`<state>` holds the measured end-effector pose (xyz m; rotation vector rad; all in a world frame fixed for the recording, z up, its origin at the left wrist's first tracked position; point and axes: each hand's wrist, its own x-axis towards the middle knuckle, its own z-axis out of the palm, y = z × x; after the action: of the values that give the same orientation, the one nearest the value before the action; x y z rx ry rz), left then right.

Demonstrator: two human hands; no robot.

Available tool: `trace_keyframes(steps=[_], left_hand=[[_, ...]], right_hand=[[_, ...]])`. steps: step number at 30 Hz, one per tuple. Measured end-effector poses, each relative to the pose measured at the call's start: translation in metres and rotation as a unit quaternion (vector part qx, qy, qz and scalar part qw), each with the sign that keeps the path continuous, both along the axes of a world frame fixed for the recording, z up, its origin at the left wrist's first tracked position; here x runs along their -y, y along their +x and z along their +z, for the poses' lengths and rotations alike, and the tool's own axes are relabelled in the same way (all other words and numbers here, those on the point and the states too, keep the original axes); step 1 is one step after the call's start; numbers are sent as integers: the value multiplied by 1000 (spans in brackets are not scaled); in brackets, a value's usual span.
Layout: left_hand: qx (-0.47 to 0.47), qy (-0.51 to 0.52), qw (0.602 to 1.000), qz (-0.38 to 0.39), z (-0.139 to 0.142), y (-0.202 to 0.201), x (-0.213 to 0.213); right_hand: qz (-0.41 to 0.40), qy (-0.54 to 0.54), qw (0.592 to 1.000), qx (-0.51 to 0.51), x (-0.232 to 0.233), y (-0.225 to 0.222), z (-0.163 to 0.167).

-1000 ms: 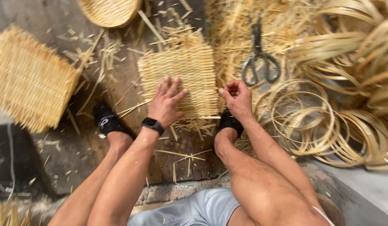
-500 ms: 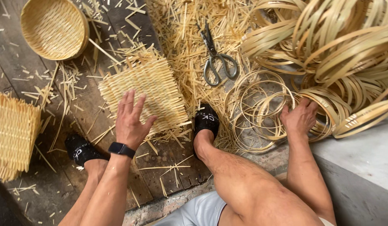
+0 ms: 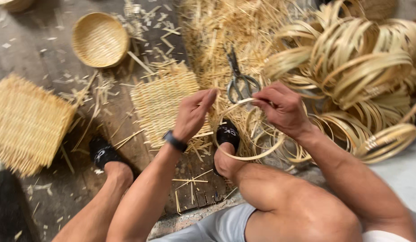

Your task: The person sits on the floor assembling a round woven bamboo sieve. They bend a thin bamboo strip into a rim hoop, fit the hoop around the woven disc placed over a round wooden mold, press the weave down onto the mold, and trim excess bamboo strips with scissors.

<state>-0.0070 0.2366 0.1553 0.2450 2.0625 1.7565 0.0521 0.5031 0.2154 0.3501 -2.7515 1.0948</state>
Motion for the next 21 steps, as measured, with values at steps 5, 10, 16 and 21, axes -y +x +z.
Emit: trace_keyframes(steps=[5, 10, 16, 21], left_hand=[[382, 183, 904, -55, 52, -23, 9], [386, 217, 896, 26, 66, -1, 40], [370, 250, 886, 126, 50, 18, 59], [289, 311, 899, 110, 34, 16, 68]], right_hand=[[206, 81, 970, -101, 84, -53, 68], [259, 210, 930, -152, 134, -68, 76], [240, 178, 940, -168, 161, -62, 46], [169, 25, 985, 12, 154, -79, 47]])
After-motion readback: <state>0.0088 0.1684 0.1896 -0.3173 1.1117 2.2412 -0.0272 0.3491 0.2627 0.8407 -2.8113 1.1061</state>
